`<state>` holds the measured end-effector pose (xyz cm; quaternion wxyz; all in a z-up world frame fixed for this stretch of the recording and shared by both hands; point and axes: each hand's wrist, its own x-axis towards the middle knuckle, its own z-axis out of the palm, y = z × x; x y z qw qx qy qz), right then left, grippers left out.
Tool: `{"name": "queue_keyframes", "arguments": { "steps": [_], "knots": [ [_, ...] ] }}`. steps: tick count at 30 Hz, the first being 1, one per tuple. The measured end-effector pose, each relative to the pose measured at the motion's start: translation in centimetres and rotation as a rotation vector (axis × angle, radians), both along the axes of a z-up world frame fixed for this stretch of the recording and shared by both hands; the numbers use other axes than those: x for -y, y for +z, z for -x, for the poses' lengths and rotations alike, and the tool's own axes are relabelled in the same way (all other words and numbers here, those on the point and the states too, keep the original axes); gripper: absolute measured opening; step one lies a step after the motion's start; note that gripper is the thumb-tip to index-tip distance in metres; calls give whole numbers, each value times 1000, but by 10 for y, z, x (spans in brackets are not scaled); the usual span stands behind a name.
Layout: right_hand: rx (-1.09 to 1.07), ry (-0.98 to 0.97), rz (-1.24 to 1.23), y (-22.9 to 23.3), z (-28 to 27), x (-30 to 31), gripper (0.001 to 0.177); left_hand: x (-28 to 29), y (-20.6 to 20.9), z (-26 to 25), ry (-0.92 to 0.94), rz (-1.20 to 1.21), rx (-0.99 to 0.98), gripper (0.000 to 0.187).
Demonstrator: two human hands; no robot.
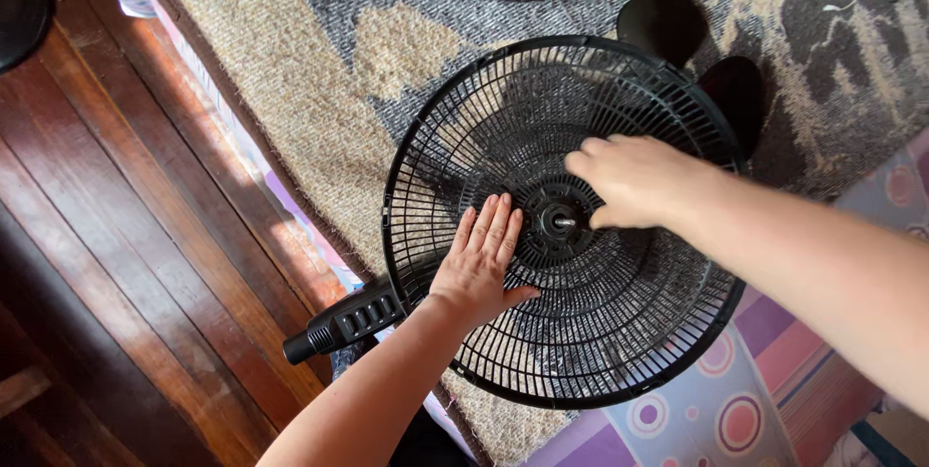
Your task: The person disassembles a standing electric fan by hand. They remove the front grille, unscrew the central hub nut, detach the fan blades, and separate the rear grille and motor housing from the stand. The components are placed on a bed.
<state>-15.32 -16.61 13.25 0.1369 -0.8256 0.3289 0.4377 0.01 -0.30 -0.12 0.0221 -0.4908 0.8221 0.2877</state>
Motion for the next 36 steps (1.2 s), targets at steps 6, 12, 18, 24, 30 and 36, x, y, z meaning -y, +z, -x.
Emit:
{"name": "queue_keyframes", "arguments": {
  "steps": [6, 12, 18, 24, 30, 36],
  "knots": [
    [-17, -580, 317, -29, 16, -83, 95, -4, -2, 2, 52, 24, -68, 117],
    [75, -540, 354, -58, 16, -84, 83, -5, -5, 2, 50, 40, -52, 117],
    [140, -780, 286, -60, 14, -75, 69, -1, 1, 1, 19, 9, -8, 116],
    [368, -872, 369, -73, 19, -86, 60, 0, 2, -1, 5, -11, -7, 115],
    [456, -815, 396, -78, 28, -88, 57, 1, 1, 0, -6, -3, -1, 114],
    [440, -743, 305, -73, 28, -80, 53, 0, 1, -2, 3, -13, -18, 114]
  ]
}}
